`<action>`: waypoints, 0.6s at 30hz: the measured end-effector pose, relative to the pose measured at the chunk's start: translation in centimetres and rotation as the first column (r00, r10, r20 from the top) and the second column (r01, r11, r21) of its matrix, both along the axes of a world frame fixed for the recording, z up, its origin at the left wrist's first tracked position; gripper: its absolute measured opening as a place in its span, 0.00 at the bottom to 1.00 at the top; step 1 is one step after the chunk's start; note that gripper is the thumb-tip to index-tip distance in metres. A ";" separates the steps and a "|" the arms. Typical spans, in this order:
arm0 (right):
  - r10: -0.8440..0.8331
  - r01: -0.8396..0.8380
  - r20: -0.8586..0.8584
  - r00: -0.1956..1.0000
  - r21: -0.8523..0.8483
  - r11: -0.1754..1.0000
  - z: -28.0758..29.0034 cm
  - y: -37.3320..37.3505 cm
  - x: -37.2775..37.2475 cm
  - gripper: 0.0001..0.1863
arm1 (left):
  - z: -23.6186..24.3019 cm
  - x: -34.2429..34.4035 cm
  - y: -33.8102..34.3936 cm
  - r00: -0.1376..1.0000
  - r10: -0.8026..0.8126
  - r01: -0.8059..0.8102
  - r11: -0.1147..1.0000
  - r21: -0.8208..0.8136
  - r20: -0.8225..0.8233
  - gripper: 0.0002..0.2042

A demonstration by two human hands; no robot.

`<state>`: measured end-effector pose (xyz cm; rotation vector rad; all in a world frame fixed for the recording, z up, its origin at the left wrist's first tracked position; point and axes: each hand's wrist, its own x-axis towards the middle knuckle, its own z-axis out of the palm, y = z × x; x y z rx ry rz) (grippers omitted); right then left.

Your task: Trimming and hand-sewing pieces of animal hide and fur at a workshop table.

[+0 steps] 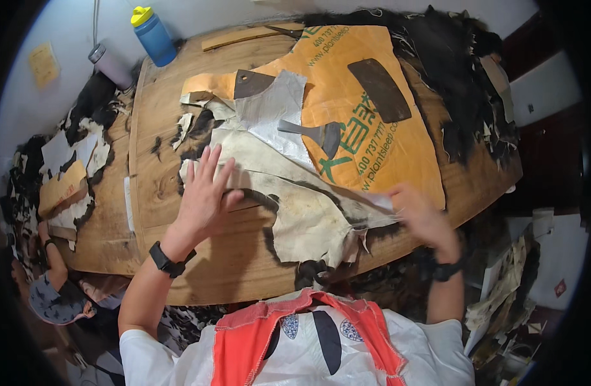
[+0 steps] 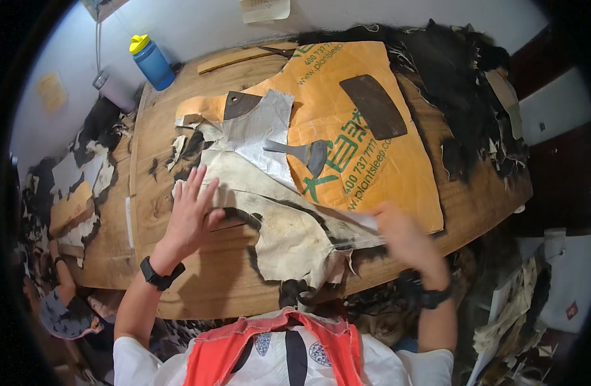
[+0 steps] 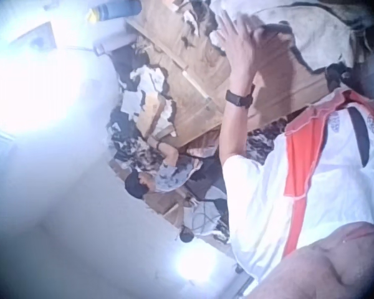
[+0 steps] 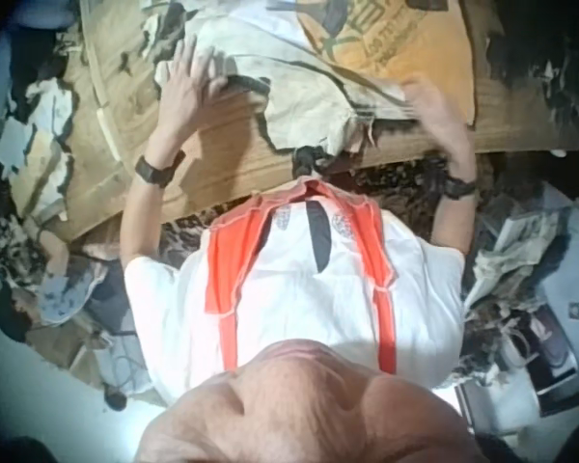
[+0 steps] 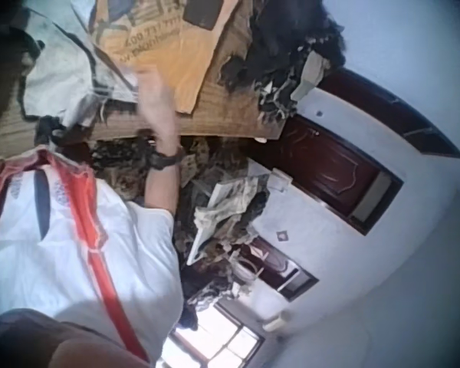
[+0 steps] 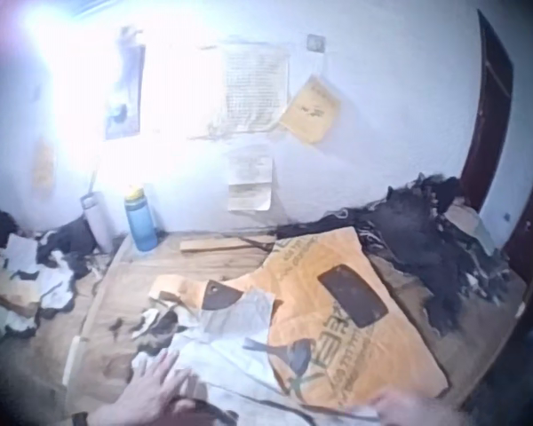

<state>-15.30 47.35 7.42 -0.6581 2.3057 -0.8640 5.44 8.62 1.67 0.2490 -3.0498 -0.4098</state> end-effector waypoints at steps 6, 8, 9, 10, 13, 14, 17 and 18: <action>-0.005 -0.063 -0.540 0.842 -0.107 0.992 1.6 -8.3 -2.3 0.10 | -1.8 -4.7 3.3 0.944 0.016 0.109 0.927 0.358 -0.331 0.14; 0.252 -0.311 -0.480 0.840 -0.046 0.949 -0.1 -14.5 1.0 0.08 | -4.0 -4.3 2.8 0.956 0.063 0.058 0.918 0.392 -0.288 0.14; 0.330 -0.382 -0.475 0.816 -0.014 0.924 -1.1 -16.3 2.1 0.10 | -4.4 -4.4 2.7 0.963 0.088 0.030 0.903 0.428 -0.253 0.14; 0.402 -0.445 -0.466 0.788 0.020 0.896 -2.8 -17.2 2.5 0.13 | -4.4 -4.7 2.8 0.963 0.086 0.034 0.901 0.431 -0.254 0.14; 0.367 -0.483 -0.504 0.782 -0.117 0.868 -7.9 -18.5 2.3 0.16 | -4.3 -5.2 3.1 0.965 0.079 0.041 0.898 0.437 -0.251 0.14; 0.327 -0.436 -0.437 0.838 -0.175 0.883 -8.7 -18.5 2.1 0.16 | -4.5 -5.3 3.0 0.960 0.096 0.033 0.893 0.449 -0.262 0.12; 0.300 -0.424 -0.436 0.848 -0.221 0.878 -10.0 -18.3 2.1 0.14 | -5.4 -5.7 2.6 0.951 0.099 0.041 0.899 0.435 -0.294 0.09; 0.306 -0.418 -0.415 0.857 -0.214 0.883 -10.0 -18.5 2.0 0.14 | -5.6 -5.9 2.4 0.940 0.077 0.066 0.914 0.400 -0.331 0.07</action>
